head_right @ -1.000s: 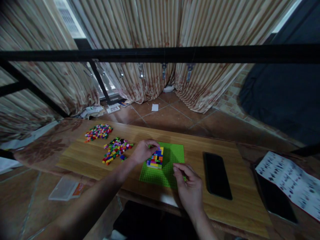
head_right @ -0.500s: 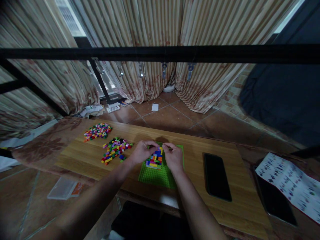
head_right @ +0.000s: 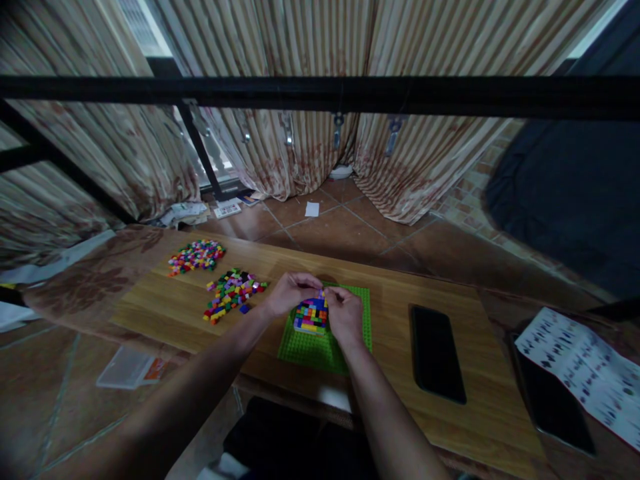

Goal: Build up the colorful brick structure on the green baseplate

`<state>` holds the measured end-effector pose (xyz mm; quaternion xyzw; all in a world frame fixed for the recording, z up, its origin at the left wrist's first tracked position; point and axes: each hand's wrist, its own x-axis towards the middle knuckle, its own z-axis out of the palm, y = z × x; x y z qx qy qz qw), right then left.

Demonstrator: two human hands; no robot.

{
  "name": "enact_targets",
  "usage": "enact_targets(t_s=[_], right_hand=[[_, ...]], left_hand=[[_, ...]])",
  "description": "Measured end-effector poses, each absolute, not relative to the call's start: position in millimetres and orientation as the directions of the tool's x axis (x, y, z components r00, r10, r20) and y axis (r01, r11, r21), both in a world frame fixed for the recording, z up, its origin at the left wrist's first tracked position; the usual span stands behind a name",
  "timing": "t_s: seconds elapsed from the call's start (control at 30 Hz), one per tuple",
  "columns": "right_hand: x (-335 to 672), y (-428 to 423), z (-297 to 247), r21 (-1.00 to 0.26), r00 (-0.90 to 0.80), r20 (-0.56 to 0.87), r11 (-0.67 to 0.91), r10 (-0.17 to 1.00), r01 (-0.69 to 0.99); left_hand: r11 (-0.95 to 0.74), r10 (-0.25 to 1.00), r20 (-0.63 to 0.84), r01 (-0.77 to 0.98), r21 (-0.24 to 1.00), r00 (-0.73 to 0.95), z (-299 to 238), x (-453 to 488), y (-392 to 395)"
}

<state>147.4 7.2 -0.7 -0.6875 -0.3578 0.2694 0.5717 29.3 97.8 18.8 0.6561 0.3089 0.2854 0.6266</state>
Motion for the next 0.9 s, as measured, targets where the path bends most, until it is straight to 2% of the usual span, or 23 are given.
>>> enact_targets(t_s=[0.3,0.67,0.9], right_hand=[[143,7,-5,-0.961,0.636,0.096,-0.096,0.766,0.261],[143,5,-10,-0.967,0.612,0.123,-0.044,0.781,0.251],[145,-1,-5,-0.979,0.607,0.079,-0.052,0.791,0.196]], left_hand=[[-0.313,0.685,0.166,0.081,0.946,0.709,21,22,97],[-0.430,0.678,0.170,0.197,0.881,0.715,17,23,96],[-0.514,0.677,0.227,0.229,0.826,0.700,29,11,87]])
